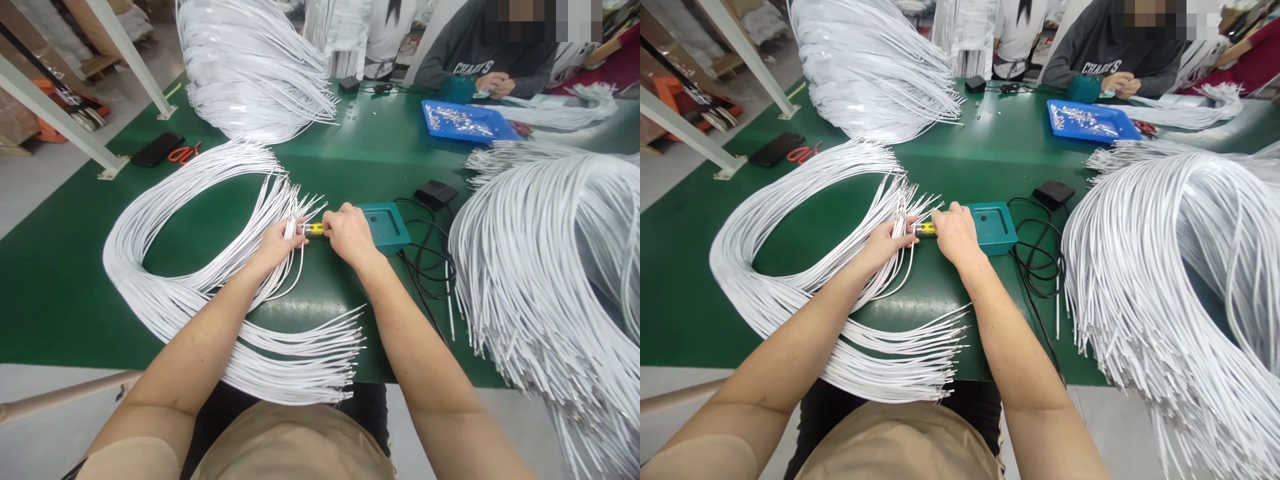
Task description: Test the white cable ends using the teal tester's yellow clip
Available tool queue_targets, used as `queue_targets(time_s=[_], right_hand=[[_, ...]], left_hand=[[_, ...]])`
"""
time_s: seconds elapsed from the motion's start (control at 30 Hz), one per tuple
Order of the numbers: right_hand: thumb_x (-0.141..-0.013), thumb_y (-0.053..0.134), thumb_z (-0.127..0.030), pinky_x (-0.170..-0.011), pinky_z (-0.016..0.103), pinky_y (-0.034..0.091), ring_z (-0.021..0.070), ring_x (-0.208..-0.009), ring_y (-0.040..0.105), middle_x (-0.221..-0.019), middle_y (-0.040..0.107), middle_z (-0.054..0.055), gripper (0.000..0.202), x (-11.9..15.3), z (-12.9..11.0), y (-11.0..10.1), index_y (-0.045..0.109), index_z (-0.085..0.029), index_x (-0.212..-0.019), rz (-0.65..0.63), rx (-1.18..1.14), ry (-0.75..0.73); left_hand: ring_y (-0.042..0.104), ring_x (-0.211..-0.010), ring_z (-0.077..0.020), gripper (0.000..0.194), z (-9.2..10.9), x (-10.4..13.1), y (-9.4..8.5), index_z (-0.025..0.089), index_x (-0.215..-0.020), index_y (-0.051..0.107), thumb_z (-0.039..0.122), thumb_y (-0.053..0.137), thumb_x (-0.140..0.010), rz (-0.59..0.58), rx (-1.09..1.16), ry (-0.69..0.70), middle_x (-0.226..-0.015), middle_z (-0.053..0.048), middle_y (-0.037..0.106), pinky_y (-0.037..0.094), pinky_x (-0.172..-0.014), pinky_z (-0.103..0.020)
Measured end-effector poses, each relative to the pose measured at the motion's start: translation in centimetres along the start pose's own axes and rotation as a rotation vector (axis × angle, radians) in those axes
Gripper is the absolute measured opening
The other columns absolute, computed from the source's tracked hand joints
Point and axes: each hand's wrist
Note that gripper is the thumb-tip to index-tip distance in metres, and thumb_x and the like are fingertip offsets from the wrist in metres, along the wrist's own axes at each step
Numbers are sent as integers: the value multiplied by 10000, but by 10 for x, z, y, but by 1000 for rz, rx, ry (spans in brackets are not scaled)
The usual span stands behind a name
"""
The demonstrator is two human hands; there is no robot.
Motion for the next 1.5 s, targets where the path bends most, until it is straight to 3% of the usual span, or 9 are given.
queue_targets(time_s=[0.3, 0.4, 0.6, 0.77, 0.9, 1.07, 1.2, 1.43, 1.5], right_hand=[[-839, 499, -136, -719, 343, 316, 231, -788, 489, -674, 601, 80, 159, -1, -1, 2, 651, -181, -823, -5, 0, 28], [-854, 500, -165, -887, 416, 327, 240, -840, 508, -714, 641, 80, 157, 2, 1, 1, 657, -181, -856, 10, -6, 2], [-901, 490, -297, -1063, 644, 87, 344, -1255, 374, -1291, 560, 171, 330, 18, 15, 5, 584, -152, -1182, 265, 69, 269], [-923, 461, -295, -1085, 620, 102, 336, -1288, 366, -1369, 498, 170, 387, 24, 20, 9, 531, -150, -1274, 282, 48, 337], [-942, 440, -310, -1084, 481, 226, 280, -1205, 454, -1273, 577, 148, 327, 25, 3, 2, 602, -150, -1176, 351, -127, 193], [-935, 470, -348, -820, 323, 418, 197, -860, 567, -896, 688, 99, 306, 29, -42, -2, 694, -156, -855, 63, -404, -323], [-892, 537, -306, -835, 357, 403, 241, -902, 562, -814, 695, 132, 281, 33, -68, -1, 710, -116, -777, -170, -279, -481], [-838, 571, -356, -611, 294, 384, 194, -663, 593, -703, 678, 71, 254, 35, -64, -10, 697, -176, -712, -439, -446, -191], [-837, 556, -331, -593, 277, 370, 167, -616, 572, -644, 650, 42, 261, 31, -54, -12, 660, -179, -652, -363, -554, -13]], left_hand=[[670, -672, -141, 330, -5, -4, 4, 113, -936, 659, 177, 689, -614, 54, -73, -49, -1003, -66, 682, 557, -669, -295], [669, -662, -144, 340, -3, -3, 6, 109, -929, 660, 178, 699, -599, 61, -82, -56, -992, -67, 683, 553, -673, -301], [678, -711, -159, 306, 0, -1, 4, 114, -897, 658, 220, 716, -616, 33, -58, -49, -1045, -81, 673, 545, -702, -305], [677, -728, -157, 300, 1, -1, 1, 121, -883, 651, 247, 727, -621, 24, -72, -60, -1127, -94, 655, 536, -730, -314], [671, -776, -169, 366, 5, 1, -3, 128, -945, 662, 279, 744, -622, 41, -72, -59, -1138, -96, 653, 527, -764, -326], [639, -799, -165, 547, 5, 5, -12, 168, -1175, 617, 305, 749, -662, 13, -29, 8, -1022, -65, 684, 500, -769, -300], [607, -754, -122, 585, 7, 9, -13, 195, -1228, 575, 293, 749, -678, -34, 67, 40, -1049, -50, 659, 485, -712, -256], [609, -833, -157, 512, 10, 11, -14, 168, -1102, 661, 329, 792, -634, 4, 110, -55, -1032, -61, 674, 479, -766, -281], [612, -813, -162, 488, 9, 11, -15, 156, -1073, 683, 348, 791, -638, -25, 99, -86, -948, -53, 690, 470, -791, -299]])
Point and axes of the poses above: each hand's wrist, its own x-axis away from the middle knuckle, its own y-axis out of the palm, z = x × y
